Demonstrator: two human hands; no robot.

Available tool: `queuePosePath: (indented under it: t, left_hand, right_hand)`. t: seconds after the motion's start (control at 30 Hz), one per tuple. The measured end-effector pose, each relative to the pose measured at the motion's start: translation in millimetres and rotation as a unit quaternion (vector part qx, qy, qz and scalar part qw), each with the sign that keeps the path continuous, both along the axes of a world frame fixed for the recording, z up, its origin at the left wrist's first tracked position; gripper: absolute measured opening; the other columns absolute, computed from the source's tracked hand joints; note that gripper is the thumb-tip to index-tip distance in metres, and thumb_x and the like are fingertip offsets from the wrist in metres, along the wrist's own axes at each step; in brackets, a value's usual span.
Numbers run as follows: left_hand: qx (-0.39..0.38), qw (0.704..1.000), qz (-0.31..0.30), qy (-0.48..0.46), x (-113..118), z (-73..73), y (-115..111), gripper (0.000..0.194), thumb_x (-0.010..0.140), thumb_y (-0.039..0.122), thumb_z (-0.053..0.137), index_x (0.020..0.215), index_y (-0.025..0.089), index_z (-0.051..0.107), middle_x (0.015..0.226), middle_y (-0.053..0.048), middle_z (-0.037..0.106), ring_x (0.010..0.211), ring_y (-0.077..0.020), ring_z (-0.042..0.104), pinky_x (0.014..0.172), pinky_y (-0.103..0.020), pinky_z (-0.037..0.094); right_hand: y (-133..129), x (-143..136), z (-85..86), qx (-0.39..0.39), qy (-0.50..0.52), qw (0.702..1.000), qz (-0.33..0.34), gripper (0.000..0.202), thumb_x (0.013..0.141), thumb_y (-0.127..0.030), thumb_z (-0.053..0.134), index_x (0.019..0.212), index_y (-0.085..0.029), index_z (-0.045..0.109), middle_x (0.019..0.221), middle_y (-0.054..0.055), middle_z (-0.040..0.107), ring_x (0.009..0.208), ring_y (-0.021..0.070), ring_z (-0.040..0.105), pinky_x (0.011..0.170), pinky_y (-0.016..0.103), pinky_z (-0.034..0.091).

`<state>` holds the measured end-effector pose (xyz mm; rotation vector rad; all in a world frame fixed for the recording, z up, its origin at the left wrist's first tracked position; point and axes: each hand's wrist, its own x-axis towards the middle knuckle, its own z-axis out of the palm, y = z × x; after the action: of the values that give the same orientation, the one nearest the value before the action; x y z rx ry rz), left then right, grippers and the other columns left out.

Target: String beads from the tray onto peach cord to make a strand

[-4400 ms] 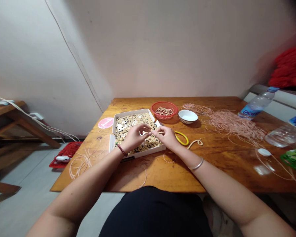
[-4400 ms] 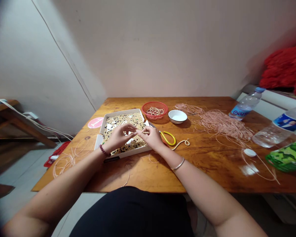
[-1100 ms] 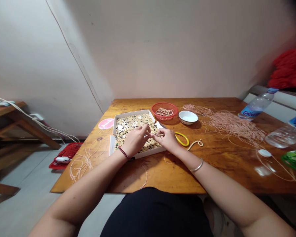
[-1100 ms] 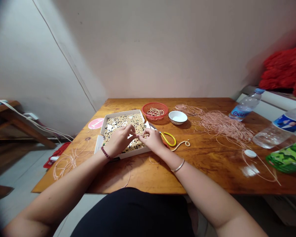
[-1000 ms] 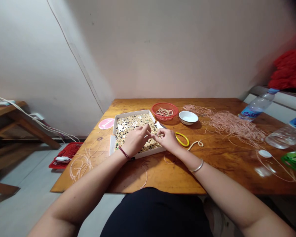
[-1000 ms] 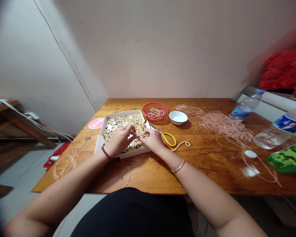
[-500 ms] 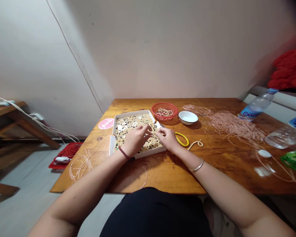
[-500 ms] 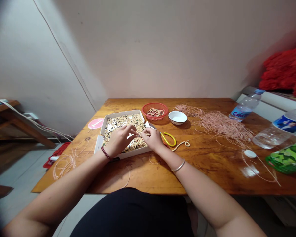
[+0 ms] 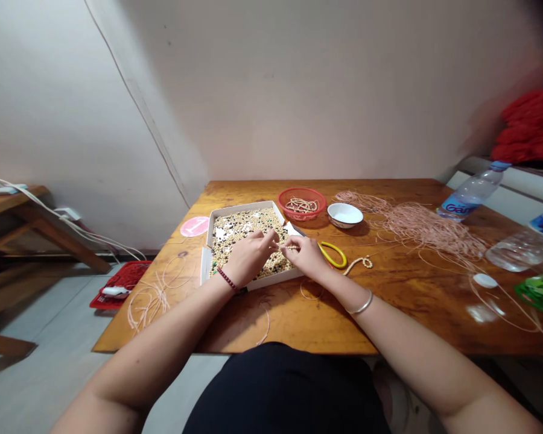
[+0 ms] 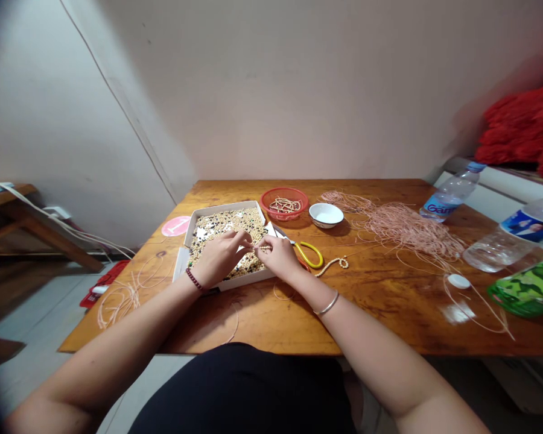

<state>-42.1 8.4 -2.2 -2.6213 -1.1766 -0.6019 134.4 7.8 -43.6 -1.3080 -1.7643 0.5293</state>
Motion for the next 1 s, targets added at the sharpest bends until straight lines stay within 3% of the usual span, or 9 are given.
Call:
queuePosePath:
  t: [0.37,0.53,0.7,1.0]
  left_hand:
    - [0.0,1.0,-0.012,0.022,1.2,0.8,-0.5,0.011,0.089,0.026,0.053,0.096,0.018,0.051,0.081,-0.005,0.063,0.075,-0.0162,0.058,0.055,-0.023,0.037]
    - [-0.015,1.0,-0.022,-0.015,1.6,0.1,0.1,0.016,0.087,0.03,0.057,0.096,0.018,0.05,0.085,-0.005,0.065,0.08,-0.0177,0.059,0.059,-0.024,0.041]
    - [-0.018,0.997,-0.033,-0.07,1.2,1.0,1.4,0.014,0.085,0.022,0.058,0.094,0.019,0.048,0.089,-0.004,0.067,0.084,-0.0183,0.059,0.064,-0.026,0.044]
    - [-0.008,0.987,-0.064,-0.148,1.4,1.1,2.4,0.014,0.086,0.021,0.058,0.094,0.019,0.046,0.085,-0.003,0.066,0.076,-0.015,0.061,0.065,-0.026,0.045]
  right_hand:
    - [-0.6,0.4,2.6,-0.009,0.011,1.0,0.004,0.028,0.071,-0.044,0.063,0.063,-0.017,0.062,0.048,-0.003,0.046,0.047,0.0098,0.037,0.046,0.021,0.025]
    - [0.5,-0.2,2.7,-0.026,0.031,0.999,-0.013,0.027,0.068,-0.043,0.065,0.062,-0.017,0.062,0.049,-0.003,0.049,0.047,0.01,0.039,0.045,0.021,0.027]
    - [2.2,-0.2,1.8,-0.024,0.069,0.997,-0.035,0.022,0.071,-0.037,0.061,0.063,-0.016,0.063,0.057,0.001,0.06,0.051,0.0117,0.047,0.049,0.022,0.034]
    - [5.0,0.5,0.6,-0.03,0.097,0.994,-0.036,0.02,0.07,-0.034,0.06,0.064,-0.016,0.065,0.065,0.003,0.066,0.06,0.0159,0.059,0.059,0.024,0.044]
